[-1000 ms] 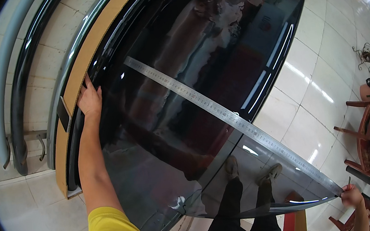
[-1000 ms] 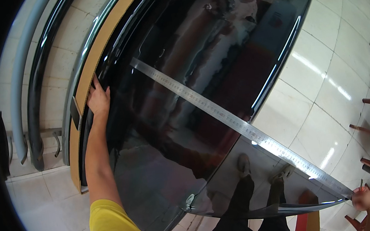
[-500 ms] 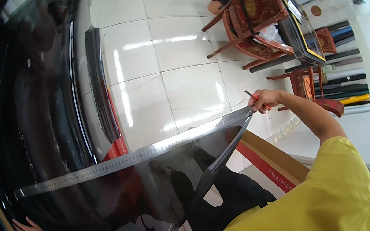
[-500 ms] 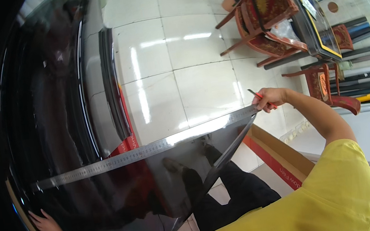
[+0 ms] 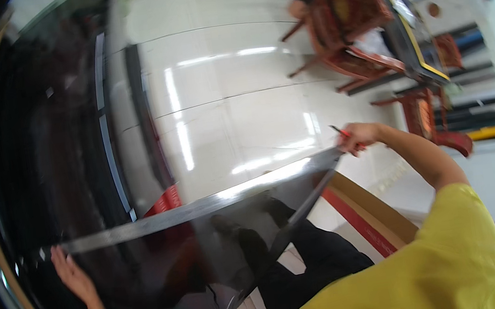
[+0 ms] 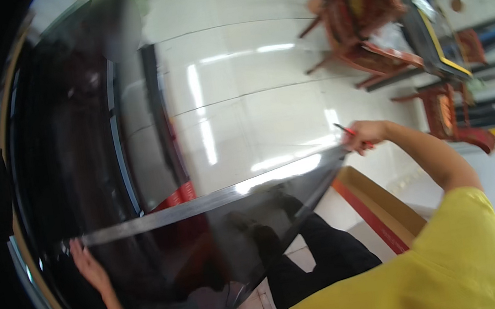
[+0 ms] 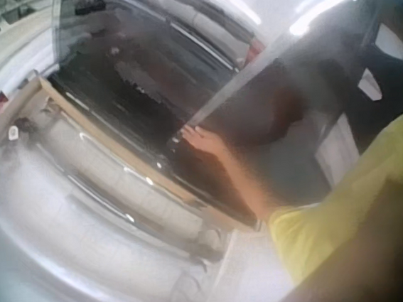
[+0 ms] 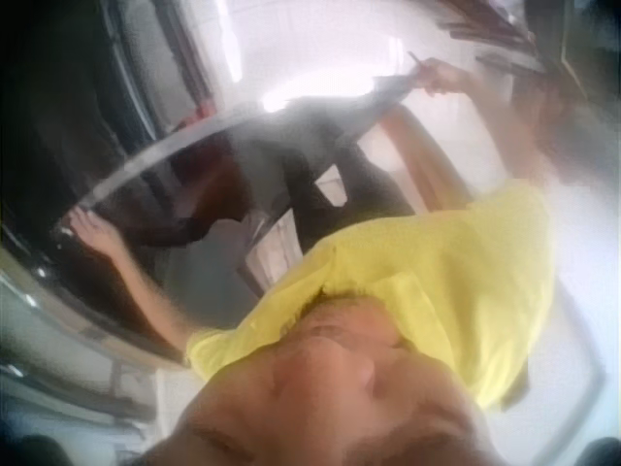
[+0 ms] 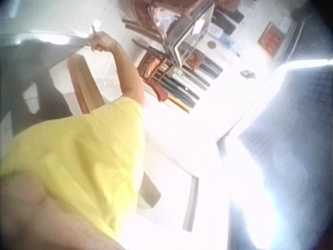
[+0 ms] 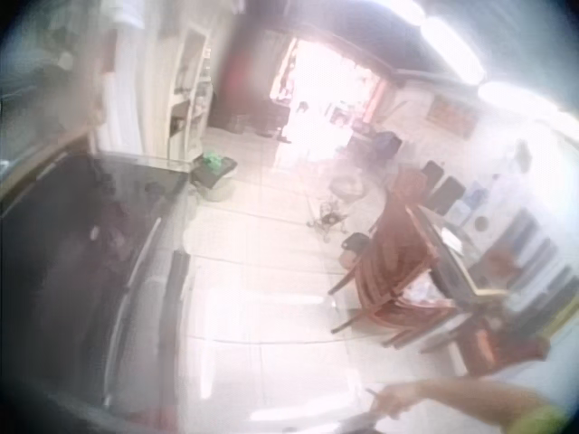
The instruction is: The person measures a large black car window tint film laid on a table using a metal ruler and a red marker. They mark the film, then use a red utility knife to cut along the marked lines, removing a strip of film. The person repeats the measuring and cutting process on the remaining film.
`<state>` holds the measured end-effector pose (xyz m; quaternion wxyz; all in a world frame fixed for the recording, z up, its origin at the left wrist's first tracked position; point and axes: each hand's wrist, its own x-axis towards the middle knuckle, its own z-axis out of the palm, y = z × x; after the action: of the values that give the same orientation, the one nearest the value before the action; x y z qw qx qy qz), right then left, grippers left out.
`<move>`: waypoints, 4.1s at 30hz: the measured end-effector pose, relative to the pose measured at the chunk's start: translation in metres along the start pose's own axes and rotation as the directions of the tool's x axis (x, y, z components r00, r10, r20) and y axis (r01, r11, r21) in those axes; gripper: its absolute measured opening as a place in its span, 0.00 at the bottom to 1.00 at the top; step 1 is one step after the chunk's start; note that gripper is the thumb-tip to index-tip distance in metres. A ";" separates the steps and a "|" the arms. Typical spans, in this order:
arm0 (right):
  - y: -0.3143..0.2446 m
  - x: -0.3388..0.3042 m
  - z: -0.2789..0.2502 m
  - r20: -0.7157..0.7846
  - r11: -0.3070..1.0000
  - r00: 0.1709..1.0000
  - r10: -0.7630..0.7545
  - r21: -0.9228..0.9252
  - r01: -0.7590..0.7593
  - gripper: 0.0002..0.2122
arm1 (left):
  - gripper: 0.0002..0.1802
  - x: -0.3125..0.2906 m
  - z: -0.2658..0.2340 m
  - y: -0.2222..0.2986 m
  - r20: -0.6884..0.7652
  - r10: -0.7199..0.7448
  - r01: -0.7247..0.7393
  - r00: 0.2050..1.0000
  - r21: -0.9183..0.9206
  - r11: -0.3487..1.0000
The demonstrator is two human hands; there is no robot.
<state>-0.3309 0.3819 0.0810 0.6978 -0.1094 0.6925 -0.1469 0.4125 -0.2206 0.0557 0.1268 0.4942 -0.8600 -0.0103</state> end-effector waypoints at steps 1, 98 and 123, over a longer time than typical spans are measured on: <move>0.001 0.001 -0.004 -0.010 0.950 0.999 -0.048 -0.311 0.043 0.08 | 0.23 0.001 -0.003 0.004 -0.020 0.078 -0.079 0.997 -0.034 0.996; -0.351 0.127 0.362 0.072 0.472 0.728 -0.682 -0.717 0.513 0.14 | 0.30 0.031 -0.008 -0.041 -0.111 -0.204 0.199 0.973 -0.058 0.978; -0.366 0.118 0.378 0.036 0.508 0.810 -0.586 -0.762 0.401 0.22 | 0.35 0.028 -0.019 -0.045 -0.090 -0.262 0.255 0.961 -0.077 0.964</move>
<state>0.0266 -0.0202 0.1078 0.4352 -0.5584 0.7038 -0.0587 0.4419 -0.2652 0.0728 0.1826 0.5979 -0.7799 -0.0298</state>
